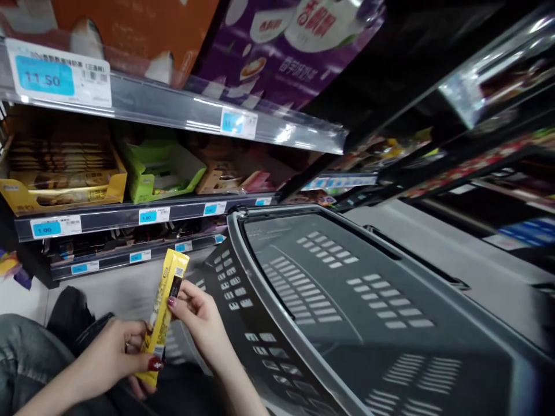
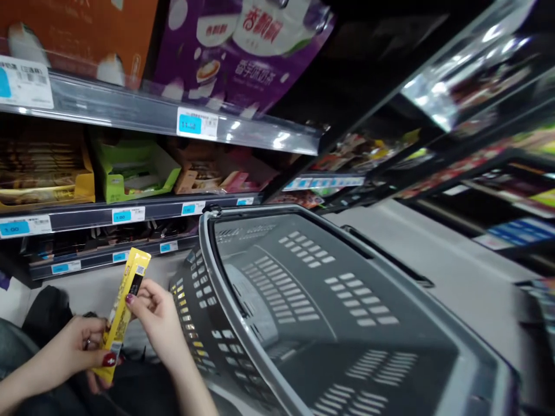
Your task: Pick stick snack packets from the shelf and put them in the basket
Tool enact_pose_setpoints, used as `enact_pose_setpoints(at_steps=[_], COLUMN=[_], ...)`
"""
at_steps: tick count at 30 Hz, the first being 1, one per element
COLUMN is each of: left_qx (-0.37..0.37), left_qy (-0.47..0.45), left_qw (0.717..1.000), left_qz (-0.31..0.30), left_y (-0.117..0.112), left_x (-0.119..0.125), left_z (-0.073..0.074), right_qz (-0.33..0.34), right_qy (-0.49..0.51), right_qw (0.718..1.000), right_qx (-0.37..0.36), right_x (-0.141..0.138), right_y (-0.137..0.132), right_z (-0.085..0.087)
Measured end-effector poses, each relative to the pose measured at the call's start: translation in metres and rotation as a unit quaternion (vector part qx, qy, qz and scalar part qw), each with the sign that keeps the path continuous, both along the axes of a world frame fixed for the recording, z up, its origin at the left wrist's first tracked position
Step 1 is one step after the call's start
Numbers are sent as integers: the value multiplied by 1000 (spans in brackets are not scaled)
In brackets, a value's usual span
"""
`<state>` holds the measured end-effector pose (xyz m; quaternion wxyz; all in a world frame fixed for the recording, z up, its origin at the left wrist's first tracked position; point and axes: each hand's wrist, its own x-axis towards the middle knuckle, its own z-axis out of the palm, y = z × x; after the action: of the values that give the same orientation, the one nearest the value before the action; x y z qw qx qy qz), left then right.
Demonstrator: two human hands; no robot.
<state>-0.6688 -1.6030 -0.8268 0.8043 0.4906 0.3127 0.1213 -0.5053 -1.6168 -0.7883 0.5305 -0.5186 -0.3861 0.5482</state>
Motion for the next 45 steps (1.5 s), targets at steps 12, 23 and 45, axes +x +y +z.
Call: enact_pose_setpoints(at_steps=[12,23,45], left_qx=[150,103,526], left_qy=[45,-43,-123], left_qw=[988,925,809], left_qz=[-7,363,231], left_y=[19,39,47], left_x=[-17,-39,-71], left_z=[11,14,30], right_qz=[-85,-78,-54], right_qy=[35,84,-139], right_qw=[995,992,955], right_qx=[39,43,256], right_x=[10,7,30], right_y=[-4,-17,-25], right_z=[-1,-1,13])
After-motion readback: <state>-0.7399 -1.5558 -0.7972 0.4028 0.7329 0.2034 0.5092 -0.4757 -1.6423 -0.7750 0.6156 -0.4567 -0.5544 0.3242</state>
